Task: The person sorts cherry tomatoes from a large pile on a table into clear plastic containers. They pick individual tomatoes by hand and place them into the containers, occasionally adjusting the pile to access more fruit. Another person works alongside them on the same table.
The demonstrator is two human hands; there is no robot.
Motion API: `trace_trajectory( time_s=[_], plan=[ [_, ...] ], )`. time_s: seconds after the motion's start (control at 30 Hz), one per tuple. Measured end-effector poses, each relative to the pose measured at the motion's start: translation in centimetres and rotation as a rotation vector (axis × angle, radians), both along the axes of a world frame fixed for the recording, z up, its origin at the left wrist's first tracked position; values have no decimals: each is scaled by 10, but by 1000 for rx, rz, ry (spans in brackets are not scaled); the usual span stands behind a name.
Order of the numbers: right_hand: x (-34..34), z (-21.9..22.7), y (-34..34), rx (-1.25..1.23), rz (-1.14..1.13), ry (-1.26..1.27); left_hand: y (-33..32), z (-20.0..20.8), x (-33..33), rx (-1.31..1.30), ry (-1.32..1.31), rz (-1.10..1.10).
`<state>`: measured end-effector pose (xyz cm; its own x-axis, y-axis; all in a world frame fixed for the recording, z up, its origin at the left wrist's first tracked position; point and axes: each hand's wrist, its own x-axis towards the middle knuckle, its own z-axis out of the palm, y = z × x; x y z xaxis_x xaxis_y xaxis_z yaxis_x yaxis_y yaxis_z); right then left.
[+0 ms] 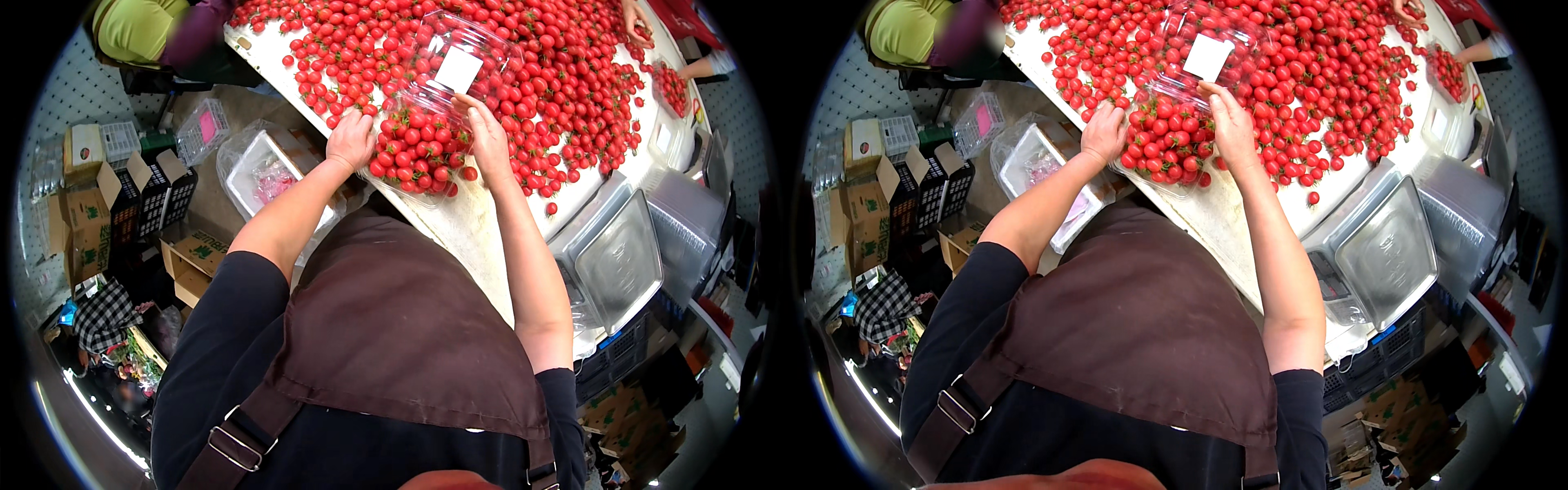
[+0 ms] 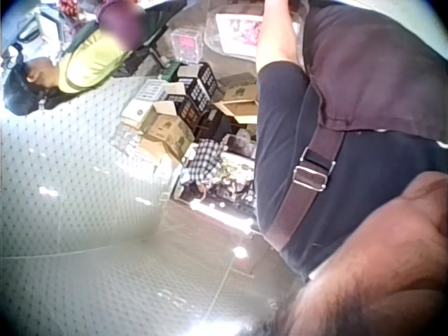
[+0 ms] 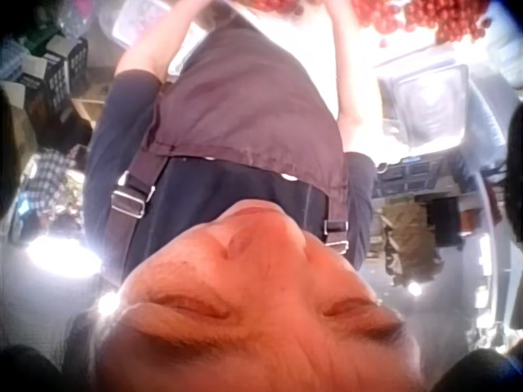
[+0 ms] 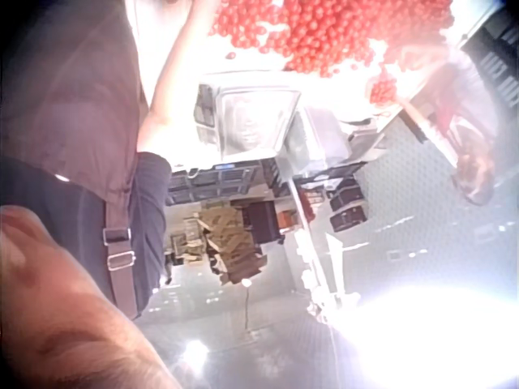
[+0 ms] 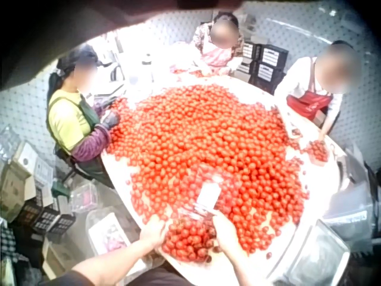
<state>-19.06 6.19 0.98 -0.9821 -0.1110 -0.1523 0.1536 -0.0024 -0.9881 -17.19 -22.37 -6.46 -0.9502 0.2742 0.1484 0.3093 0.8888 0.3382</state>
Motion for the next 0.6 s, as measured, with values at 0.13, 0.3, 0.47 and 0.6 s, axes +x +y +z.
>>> trace_trajectory(
  time_s=[0.13, 0.3, 0.47, 0.6],
  plan=[
    [18, -17, -5, -78, 21, -25, 2, 2, -1, 16, -31, 10],
    [22, -18, -13, -187, -36, -129, -2, -4, -2, 6, 7, -3],
    [14, -21, -4, -439, -187, -159, -1, -4, -1, 14, -43, 17],
    [24, -19, 16, -524, -311, -149, -1, -4, -2, 9, -30, 10]
  ],
)
